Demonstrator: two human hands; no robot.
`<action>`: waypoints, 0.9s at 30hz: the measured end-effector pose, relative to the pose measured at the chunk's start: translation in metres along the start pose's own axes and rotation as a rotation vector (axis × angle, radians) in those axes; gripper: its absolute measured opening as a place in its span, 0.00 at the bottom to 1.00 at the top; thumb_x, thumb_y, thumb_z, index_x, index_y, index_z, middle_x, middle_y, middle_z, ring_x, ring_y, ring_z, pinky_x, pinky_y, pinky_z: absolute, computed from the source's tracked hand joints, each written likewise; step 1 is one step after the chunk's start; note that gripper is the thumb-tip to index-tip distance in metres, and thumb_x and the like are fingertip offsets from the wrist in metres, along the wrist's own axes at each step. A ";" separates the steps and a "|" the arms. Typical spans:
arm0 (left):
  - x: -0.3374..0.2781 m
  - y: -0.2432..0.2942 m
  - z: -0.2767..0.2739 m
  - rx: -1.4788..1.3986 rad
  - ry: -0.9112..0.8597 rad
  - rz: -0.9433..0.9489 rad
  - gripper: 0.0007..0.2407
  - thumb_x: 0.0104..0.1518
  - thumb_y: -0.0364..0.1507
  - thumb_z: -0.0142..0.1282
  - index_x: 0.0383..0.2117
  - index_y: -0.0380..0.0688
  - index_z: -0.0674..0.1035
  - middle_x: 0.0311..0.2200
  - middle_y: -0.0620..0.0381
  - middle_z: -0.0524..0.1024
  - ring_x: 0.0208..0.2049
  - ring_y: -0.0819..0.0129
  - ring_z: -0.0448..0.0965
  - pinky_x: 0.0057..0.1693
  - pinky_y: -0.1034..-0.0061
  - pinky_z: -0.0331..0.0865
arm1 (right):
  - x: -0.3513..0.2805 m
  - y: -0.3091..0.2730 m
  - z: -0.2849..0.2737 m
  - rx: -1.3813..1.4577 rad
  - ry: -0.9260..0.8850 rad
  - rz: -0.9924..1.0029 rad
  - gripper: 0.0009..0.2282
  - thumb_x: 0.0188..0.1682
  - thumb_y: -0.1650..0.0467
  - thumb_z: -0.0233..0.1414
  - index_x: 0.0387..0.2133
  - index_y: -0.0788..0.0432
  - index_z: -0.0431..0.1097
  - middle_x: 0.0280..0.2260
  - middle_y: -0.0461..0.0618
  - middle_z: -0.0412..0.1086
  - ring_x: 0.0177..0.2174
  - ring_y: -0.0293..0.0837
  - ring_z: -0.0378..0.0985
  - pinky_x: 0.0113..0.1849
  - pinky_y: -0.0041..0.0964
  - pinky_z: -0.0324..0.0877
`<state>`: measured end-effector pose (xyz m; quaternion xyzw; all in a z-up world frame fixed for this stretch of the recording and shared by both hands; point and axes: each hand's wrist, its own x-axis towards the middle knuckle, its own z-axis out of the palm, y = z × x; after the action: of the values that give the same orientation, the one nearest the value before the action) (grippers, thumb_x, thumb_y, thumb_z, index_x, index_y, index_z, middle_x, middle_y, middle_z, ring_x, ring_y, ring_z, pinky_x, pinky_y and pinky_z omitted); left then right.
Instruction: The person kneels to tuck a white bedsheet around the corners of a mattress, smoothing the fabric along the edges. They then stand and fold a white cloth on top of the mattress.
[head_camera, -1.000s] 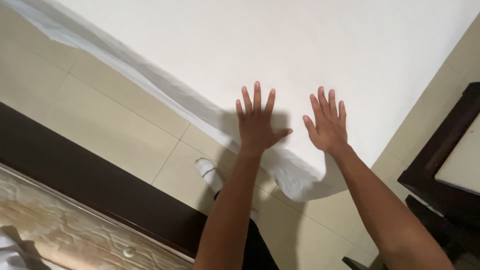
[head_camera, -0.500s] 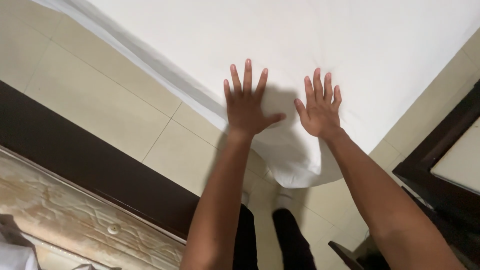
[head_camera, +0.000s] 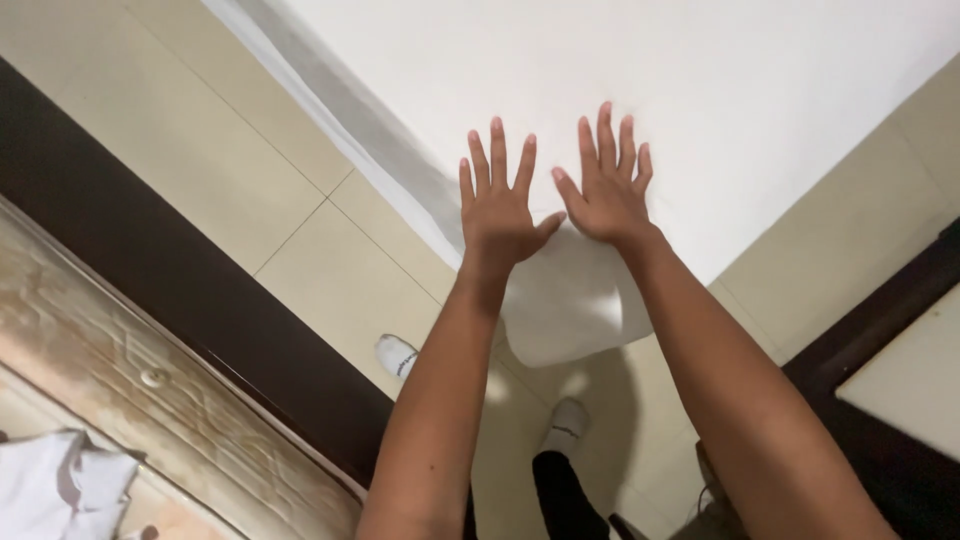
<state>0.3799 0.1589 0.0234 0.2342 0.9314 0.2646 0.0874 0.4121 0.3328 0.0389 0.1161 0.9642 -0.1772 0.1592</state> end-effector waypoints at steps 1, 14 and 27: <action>-0.005 0.007 0.001 0.003 0.014 0.003 0.47 0.42 0.51 0.71 0.71 0.53 0.59 0.74 0.39 0.35 0.75 0.37 0.33 0.74 0.42 0.39 | -0.005 0.003 -0.002 -0.003 0.012 -0.008 0.35 0.58 0.52 0.36 0.74 0.56 0.37 0.74 0.56 0.22 0.70 0.58 0.17 0.65 0.65 0.21; -0.088 0.092 0.052 0.132 -0.302 -0.105 0.36 0.59 0.49 0.48 0.73 0.54 0.49 0.75 0.47 0.30 0.74 0.44 0.25 0.73 0.53 0.30 | -0.114 0.067 0.023 -0.124 0.130 -0.267 0.28 0.58 0.53 0.38 0.71 0.46 0.48 0.74 0.50 0.35 0.72 0.56 0.32 0.66 0.61 0.32; -0.111 0.108 0.093 0.073 -0.183 -0.152 0.33 0.62 0.41 0.43 0.72 0.46 0.47 0.74 0.49 0.33 0.74 0.52 0.28 0.73 0.55 0.30 | -0.112 0.086 0.041 -0.104 0.021 -0.273 0.29 0.58 0.55 0.36 0.72 0.45 0.44 0.74 0.51 0.30 0.71 0.57 0.26 0.65 0.61 0.28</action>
<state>0.5454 0.2286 0.0070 0.1889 0.9436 0.2009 0.1831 0.5505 0.3770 0.0157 -0.0228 0.9806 -0.1459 0.1292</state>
